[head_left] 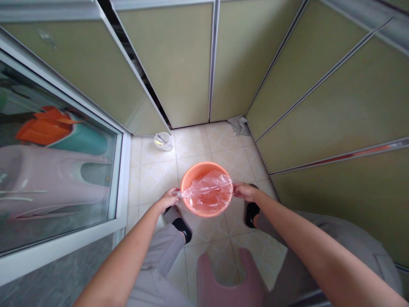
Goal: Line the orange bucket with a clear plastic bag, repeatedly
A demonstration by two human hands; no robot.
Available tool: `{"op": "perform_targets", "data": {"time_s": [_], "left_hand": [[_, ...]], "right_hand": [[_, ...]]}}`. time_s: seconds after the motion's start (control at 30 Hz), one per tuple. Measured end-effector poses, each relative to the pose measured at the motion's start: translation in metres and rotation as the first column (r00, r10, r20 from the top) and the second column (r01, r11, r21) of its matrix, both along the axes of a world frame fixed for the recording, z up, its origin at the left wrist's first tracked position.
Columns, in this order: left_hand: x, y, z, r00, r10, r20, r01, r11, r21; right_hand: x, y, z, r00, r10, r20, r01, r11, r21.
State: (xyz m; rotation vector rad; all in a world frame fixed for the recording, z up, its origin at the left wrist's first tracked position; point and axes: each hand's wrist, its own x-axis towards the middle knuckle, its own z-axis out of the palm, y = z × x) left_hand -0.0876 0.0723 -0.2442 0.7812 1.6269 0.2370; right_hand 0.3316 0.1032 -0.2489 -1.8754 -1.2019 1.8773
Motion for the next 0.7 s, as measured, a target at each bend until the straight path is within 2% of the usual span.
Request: {"op": "perform_targets", "data": {"time_s": [0.07, 0.13, 0.17, 0.23, 0.3, 0.37, 0.5, 0.6, 0.7], "left_hand": [[-0.008, 0.000, 0.013, 0.997, -0.072, -0.019, 0.074, 0.991, 0.111], [-0.010, -0.003, 0.028, 0.991, -0.129, -0.037, 0.134, 0.965, 0.225], [-0.008, -0.005, 0.035, 0.989, -0.138, -0.052, 0.147, 0.948, 0.284], [0.000, -0.010, 0.047, 0.987, -0.136, -0.088, 0.160, 0.904, 0.396], [0.011, -0.013, 0.053, 0.985, -0.134, -0.106, 0.169, 0.853, 0.493], [0.021, -0.013, 0.051, 0.988, -0.113, -0.104, 0.152, 0.825, 0.545], [0.027, -0.005, 0.037, 0.988, -0.012, -0.154, 0.097, 0.822, 0.561], [0.025, 0.006, 0.032, 0.978, 0.022, -0.207, 0.101, 0.818, 0.567], [0.023, 0.018, 0.029, 0.959, 0.031, -0.281, 0.131, 0.832, 0.539]], "right_hand": [[0.011, 0.002, 0.009, 0.995, -0.076, -0.068, 0.069, 0.993, -0.099], [0.019, 0.005, 0.017, 0.992, -0.125, 0.017, 0.126, 0.987, -0.103], [0.021, 0.007, 0.019, 0.984, -0.135, 0.117, 0.140, 0.989, -0.037], [0.020, 0.010, 0.019, 0.936, -0.163, 0.311, 0.108, 0.977, 0.186], [0.014, 0.013, 0.013, 0.901, -0.205, 0.382, 0.040, 0.916, 0.398], [0.006, 0.017, 0.003, 0.925, -0.195, 0.326, 0.015, 0.876, 0.482], [-0.009, 0.031, -0.013, 0.971, -0.126, 0.201, 0.020, 0.886, 0.463], [-0.019, 0.043, -0.019, 0.970, -0.161, 0.180, 0.061, 0.884, 0.464], [-0.031, 0.055, -0.023, 0.971, -0.222, 0.087, 0.156, 0.868, 0.471]]}}
